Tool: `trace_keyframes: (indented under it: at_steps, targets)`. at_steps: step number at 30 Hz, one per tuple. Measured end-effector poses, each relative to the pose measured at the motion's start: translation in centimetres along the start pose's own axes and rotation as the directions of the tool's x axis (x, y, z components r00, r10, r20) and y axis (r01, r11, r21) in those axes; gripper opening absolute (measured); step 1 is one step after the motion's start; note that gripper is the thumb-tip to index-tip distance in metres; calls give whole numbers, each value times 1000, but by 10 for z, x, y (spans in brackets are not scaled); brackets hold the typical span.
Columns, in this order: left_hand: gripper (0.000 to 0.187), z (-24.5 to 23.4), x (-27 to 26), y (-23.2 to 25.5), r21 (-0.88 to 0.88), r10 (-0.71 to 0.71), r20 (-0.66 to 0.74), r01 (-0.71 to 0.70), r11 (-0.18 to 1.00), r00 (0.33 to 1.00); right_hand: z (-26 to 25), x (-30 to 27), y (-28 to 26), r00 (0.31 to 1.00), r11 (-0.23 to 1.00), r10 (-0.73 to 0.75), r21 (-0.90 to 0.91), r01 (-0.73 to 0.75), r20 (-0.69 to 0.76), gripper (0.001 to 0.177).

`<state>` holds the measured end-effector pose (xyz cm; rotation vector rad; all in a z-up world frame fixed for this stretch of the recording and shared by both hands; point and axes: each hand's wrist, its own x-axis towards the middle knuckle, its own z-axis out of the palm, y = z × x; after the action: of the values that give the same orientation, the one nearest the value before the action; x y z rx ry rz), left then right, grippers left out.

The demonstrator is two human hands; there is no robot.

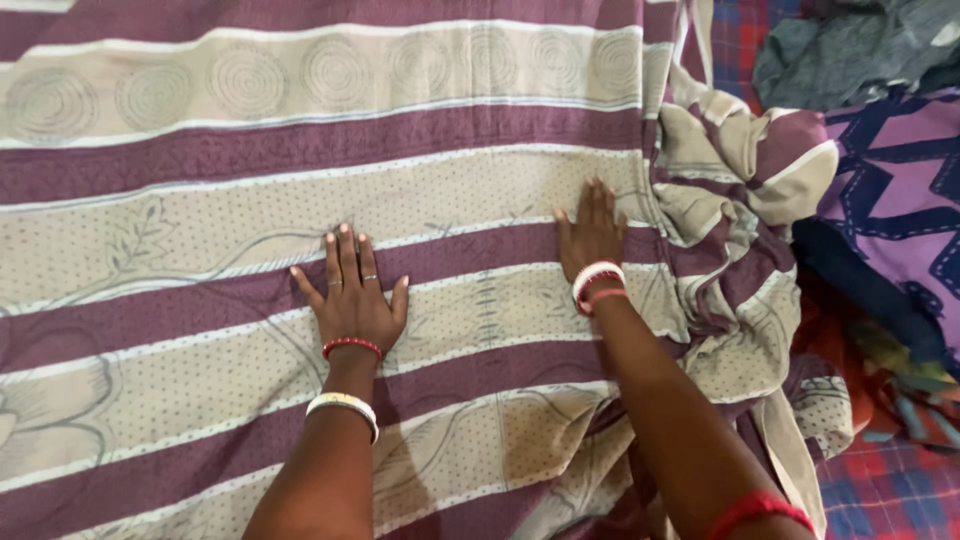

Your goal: The person smooths and folds a striped bed sheet on a bed. They repeatedly press down to flatten wrinkles, fold edges, and roll the sheet along the bed frame. The hands remain visible throughout, manipulating the sheet without tools.

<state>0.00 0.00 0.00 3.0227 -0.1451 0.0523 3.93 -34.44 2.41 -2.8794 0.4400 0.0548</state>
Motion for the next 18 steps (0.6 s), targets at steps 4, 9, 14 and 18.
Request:
trace_keyframes:
  at_steps: [4,9,14,18]
  targets:
    - [82,-4,0,2,-9,-10,-14,10,1000,1000,8,-15,27,994,997,74,-24,-76,-82,74]
    - [81,1,-1,1,-66,-11,-67,6,998,998,34,-49,-37,989,985,-22,-173,-4,-147,78]
    - [82,5,1,-1,-8,10,-104,-11,1000,995,56,-133,-164,933,944,-325,0,329,153,83]
    - [82,6,-1,0,-55,-1,-92,-4,998,996,49,-133,-157,894,920,-358,-63,387,268,82]
